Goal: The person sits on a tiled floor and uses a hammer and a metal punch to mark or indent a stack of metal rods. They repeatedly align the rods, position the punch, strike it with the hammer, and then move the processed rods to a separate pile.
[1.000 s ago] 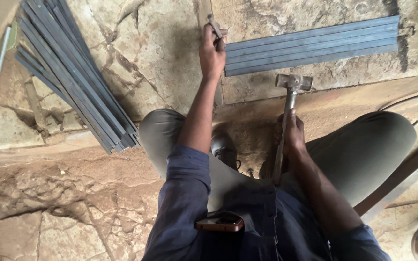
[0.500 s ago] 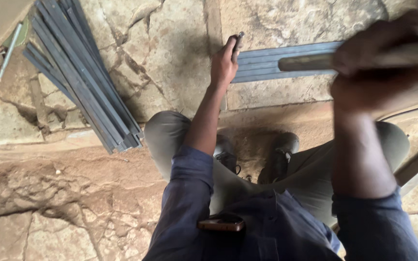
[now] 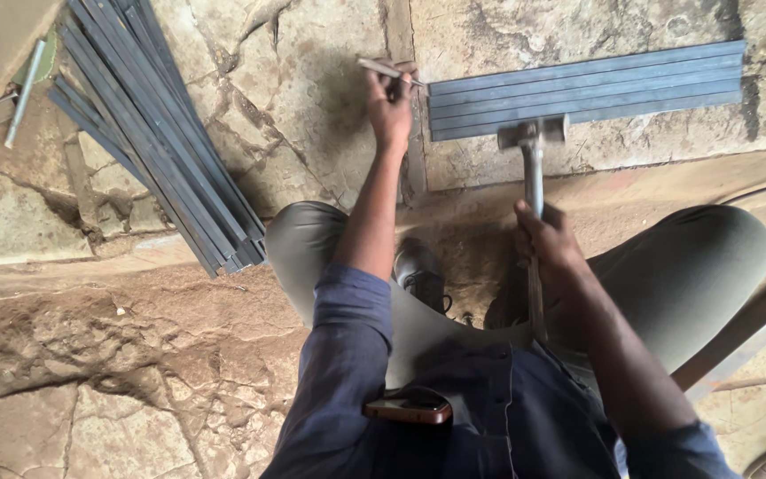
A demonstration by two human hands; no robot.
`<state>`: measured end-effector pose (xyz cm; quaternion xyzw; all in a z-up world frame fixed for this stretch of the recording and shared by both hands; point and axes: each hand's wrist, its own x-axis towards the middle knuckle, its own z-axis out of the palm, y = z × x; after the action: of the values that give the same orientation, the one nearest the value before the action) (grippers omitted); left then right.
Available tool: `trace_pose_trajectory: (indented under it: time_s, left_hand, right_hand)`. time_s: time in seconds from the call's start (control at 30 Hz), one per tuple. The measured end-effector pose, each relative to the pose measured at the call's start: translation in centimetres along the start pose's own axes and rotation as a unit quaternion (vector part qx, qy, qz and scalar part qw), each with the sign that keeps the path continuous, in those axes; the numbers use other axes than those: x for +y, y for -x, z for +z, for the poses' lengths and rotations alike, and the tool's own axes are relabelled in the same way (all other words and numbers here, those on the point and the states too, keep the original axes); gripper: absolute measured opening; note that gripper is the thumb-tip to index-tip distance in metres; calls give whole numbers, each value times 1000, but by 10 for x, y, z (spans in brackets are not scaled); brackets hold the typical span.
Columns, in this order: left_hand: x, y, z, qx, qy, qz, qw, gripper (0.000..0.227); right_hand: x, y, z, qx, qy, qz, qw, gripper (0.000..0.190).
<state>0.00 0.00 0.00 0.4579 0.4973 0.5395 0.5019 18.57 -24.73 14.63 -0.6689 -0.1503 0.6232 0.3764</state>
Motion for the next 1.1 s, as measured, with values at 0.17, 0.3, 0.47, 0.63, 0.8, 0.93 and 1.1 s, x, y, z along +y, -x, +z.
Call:
trace_pose_trajectory:
  time_s: [0.17,0.3,0.47,0.63,0.8,0.93,1.1]
  left_hand:
    - [8,-4,-5,32,142,-129,981,32]
    - [7,0,-4,-13,115,-132,985,34]
    - [-3,1,-3,-40,77,-134,987,36]
    - [-21,-1,-1,-63,47,-136,988,31]
    - [-24,-1,0,-68,42,-142,987,35]
    - [-25,-2,-1,-82,29,-127,988,33]
    - [-23,-2,0,-91,13,-127,988,34]
  right_hand:
    - [36,-6,-12,52,-40,110,992,32]
    - [36,-30,-15,56,-76,94,991,35]
    - [34,-44,-15,52,-122,111,985,36]
    - [46,-49,-18,38,-174,126,976,37]
    - [52,-53,-21,30,-184,131,974,37]
    - [53,-54,-21,25,-182,128,975,37]
    - [51,-53,-20,28,-169,133,976,37]
